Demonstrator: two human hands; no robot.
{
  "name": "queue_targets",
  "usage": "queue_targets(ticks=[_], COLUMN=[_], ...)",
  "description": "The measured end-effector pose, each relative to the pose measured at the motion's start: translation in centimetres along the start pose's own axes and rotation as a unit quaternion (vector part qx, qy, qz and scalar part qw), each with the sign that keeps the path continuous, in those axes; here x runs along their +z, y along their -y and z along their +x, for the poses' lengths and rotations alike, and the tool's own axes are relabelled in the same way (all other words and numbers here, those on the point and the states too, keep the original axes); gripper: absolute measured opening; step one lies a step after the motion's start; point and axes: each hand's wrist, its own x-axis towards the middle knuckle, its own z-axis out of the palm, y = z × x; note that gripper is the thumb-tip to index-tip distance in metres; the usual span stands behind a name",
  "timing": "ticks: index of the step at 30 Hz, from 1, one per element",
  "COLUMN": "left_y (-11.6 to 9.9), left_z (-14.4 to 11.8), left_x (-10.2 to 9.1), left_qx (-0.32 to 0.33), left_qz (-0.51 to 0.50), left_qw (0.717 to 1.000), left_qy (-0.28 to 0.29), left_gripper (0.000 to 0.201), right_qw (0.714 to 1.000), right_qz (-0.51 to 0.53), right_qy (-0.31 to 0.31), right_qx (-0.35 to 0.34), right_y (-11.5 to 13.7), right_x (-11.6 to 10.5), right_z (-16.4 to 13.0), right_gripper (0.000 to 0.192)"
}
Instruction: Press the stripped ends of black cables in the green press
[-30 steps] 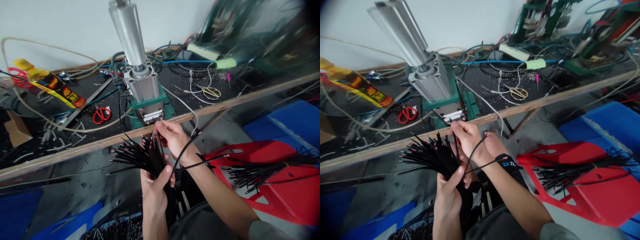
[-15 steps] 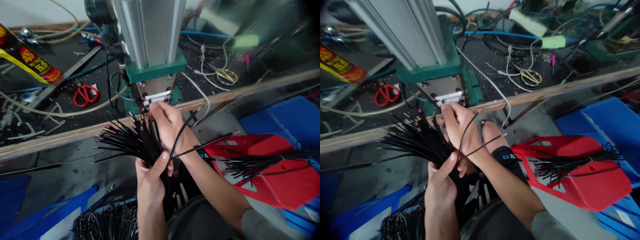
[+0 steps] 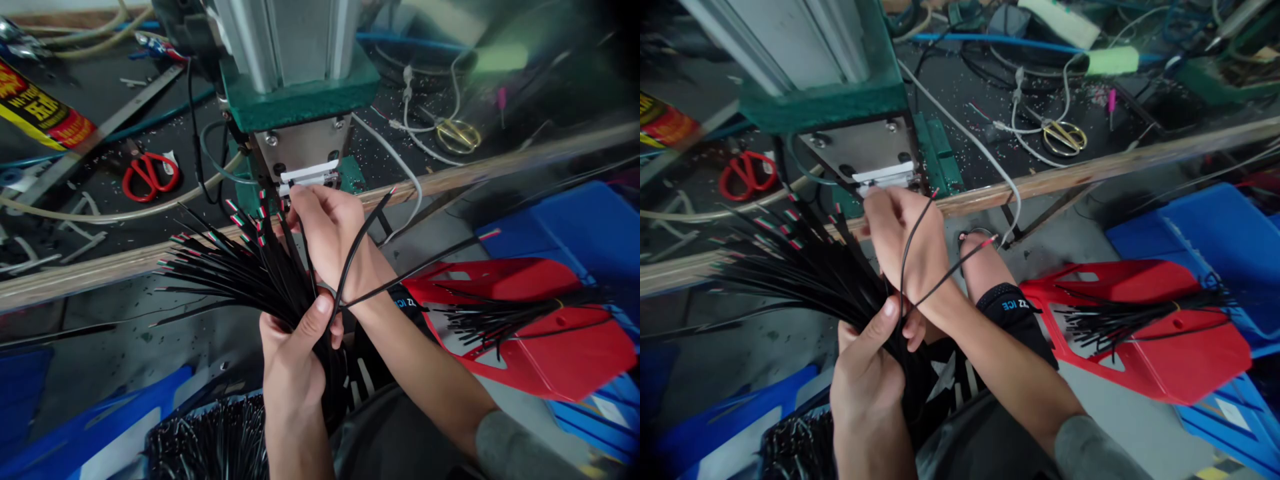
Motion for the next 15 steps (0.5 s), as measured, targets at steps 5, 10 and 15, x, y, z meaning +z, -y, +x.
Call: queue_targets(ticks=[5,10,15], left_y=[-0.46,-0.08,0.21], left_z=[0.07,0.12,0.15], left_x=[0.54,0.14,-0.23], left_qx=[0.002,0.006,0.007], left_qz=[0.011,0.015,0.002], left_qw=[1.000,1.000,1.000], left_qy=[-0.010,-0.007,0.007], left_gripper=[0.025,0.027,0.022], right_qw=[1.000,0.999,0.999], right_qz=[0.016,0.037,0.038], right_qy=[-0.010,0.000,0.011], right_qx=[0.003,0.022,0.014], right_y=[-0.09,-0.19,-0.24], right_x=[0.22,0.21,0.12], right_z=[0.19,0.17,0.11], right_gripper=[0.045,0.048,0.047])
